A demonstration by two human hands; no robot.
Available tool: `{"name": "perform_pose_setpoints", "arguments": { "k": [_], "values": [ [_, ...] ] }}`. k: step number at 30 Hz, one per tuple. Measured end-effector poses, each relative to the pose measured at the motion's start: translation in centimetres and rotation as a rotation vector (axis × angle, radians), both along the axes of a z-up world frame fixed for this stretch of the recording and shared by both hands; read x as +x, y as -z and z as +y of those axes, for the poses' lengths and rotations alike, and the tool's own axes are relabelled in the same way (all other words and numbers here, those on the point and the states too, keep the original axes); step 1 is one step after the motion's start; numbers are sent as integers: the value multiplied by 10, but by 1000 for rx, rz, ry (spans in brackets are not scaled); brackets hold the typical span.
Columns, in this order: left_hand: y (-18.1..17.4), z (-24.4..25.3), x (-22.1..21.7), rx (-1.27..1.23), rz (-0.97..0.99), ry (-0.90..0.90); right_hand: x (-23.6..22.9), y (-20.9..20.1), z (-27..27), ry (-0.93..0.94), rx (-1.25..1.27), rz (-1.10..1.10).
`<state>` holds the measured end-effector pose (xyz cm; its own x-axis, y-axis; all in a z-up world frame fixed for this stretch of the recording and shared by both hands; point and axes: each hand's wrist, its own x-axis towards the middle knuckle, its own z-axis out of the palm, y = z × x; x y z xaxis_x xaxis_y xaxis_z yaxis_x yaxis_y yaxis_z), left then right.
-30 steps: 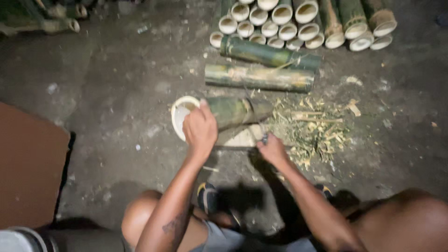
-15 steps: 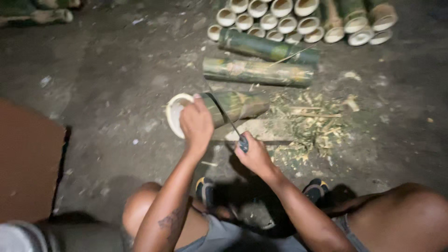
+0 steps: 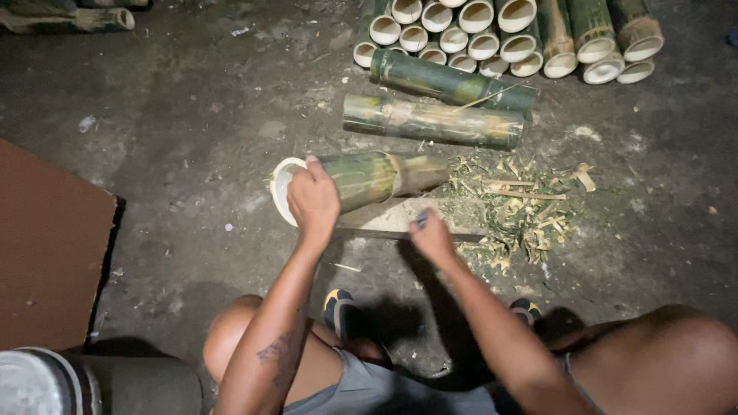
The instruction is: The person cuts a bamboo pole into smaller sections using a machete. They then smooth the cut edges and stack the finished pieces with other bamboo sections.
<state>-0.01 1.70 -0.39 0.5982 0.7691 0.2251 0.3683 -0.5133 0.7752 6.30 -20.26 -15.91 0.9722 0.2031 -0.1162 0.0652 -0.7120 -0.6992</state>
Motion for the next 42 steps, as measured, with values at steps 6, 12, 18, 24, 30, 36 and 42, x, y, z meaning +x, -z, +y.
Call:
{"name": "perform_pose_setpoints", "arguments": {
  "k": [6,12,18,24,30,36,42],
  "values": [
    [-7,-5,13,-86,5,34,-3,-15,3,-104,118,18],
    [0,-5,9,-54,25,31,-38,-18,17,73,167,-150],
    [2,5,18,-92,37,29,-26,3,0,-107,30,-327],
    [-1,-4,8,-53,-2,-6,-15,30,-7,90,60,-181],
    [25,3,20,-69,45,50,-4,83,-30,-25,-20,-141],
    [34,66,54,-657,-310,151,23,120,-68,94,-98,280],
    [35,37,42,-80,86,381,2,145,-112,157,-39,29]
  ]
}}
